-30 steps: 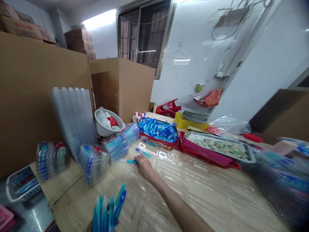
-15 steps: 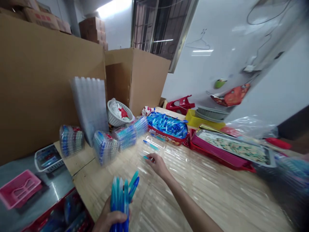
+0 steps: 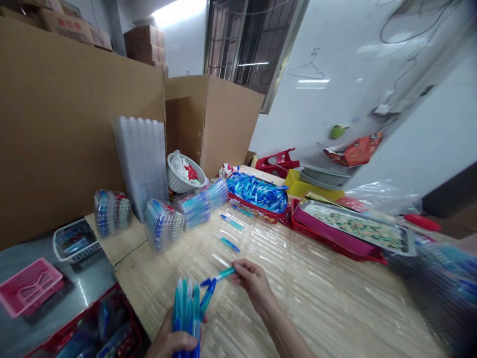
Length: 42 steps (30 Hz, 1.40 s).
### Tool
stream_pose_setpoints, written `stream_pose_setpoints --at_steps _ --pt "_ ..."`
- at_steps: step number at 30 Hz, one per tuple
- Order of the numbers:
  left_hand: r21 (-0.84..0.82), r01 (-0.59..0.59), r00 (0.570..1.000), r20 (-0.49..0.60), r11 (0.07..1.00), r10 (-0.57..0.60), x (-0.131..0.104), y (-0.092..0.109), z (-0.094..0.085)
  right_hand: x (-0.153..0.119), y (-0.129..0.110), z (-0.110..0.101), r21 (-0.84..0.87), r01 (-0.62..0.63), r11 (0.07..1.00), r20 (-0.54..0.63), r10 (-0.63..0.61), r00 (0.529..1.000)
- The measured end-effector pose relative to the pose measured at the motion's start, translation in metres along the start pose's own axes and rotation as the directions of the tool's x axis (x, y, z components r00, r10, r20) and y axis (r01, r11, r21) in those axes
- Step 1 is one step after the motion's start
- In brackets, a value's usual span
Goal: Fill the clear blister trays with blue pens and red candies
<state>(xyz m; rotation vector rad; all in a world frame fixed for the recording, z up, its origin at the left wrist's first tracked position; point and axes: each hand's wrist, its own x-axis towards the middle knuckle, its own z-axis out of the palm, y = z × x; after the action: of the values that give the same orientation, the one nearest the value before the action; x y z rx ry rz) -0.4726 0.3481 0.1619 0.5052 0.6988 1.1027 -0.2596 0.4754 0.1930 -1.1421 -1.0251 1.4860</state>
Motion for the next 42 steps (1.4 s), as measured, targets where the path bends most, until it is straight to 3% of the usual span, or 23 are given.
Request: stream_pose_setpoints --at_steps 6,12,17,19,21,24,28,31,33,36,38,42 --pt "-0.014 -0.065 0.991 -0.118 0.998 0.063 -0.012 0.005 -0.001 0.012 0.024 0.002 -0.024 0.127 0.992 -0.118 -0.129 0.985" --pt "-0.020 -0.077 0.981 -0.180 0.997 0.072 -0.023 0.008 0.000 0.013 0.034 0.024 -0.223 0.216 0.951 -0.077 -0.238 0.968" --pt "-0.049 -0.074 0.970 -0.237 0.996 0.061 -0.030 0.008 0.005 -0.014 0.020 0.036 -0.399 0.355 0.845 0.007 -0.385 0.923" --pt "-0.073 -0.066 0.965 -0.257 0.995 0.045 -0.032 0.005 0.006 -0.034 0.018 0.044 -0.371 0.308 0.876 0.107 -0.289 0.951" --pt "-0.085 -0.065 0.963 -0.267 0.994 0.040 -0.034 -0.001 0.006 -0.056 0.022 0.055 -0.249 0.130 0.960 0.248 -0.066 0.966" --pt "-0.117 -0.051 0.969 -0.245 0.992 0.021 -0.038 -0.012 0.001 -0.085 0.038 0.068 -0.082 -0.080 0.993 0.395 0.106 0.913" --pt "-0.147 -0.024 0.979 -0.202 0.989 -0.006 -0.047 -0.021 -0.008 -0.100 0.048 0.075 -0.005 -0.096 0.995 0.341 0.091 0.936" --pt "-0.132 -0.022 0.989 -0.150 0.991 0.002 -0.057 -0.020 -0.014 -0.086 0.035 0.075 -0.086 0.048 0.995 0.222 -0.028 0.975" --pt "-0.109 -0.043 0.991 -0.132 0.993 0.028 -0.065 -0.016 -0.017 -0.070 0.023 0.077 -0.344 0.247 0.906 0.246 -0.167 0.955" --pt "-0.067 -0.076 0.979 -0.197 0.995 0.061 -0.079 -0.010 -0.018 -0.047 0.014 0.085 -0.677 0.460 0.574 0.419 -0.213 0.883" --pt "-0.060 -0.087 0.951 -0.301 0.994 0.065 -0.088 -0.004 -0.018 -0.040 0.019 0.093 -0.748 0.482 0.456 0.452 -0.182 0.873" --pt "-0.058 -0.130 0.882 -0.463 0.990 0.089 -0.102 0.008 -0.015 -0.043 0.036 0.104 -0.809 0.466 0.358 0.444 -0.149 0.884"
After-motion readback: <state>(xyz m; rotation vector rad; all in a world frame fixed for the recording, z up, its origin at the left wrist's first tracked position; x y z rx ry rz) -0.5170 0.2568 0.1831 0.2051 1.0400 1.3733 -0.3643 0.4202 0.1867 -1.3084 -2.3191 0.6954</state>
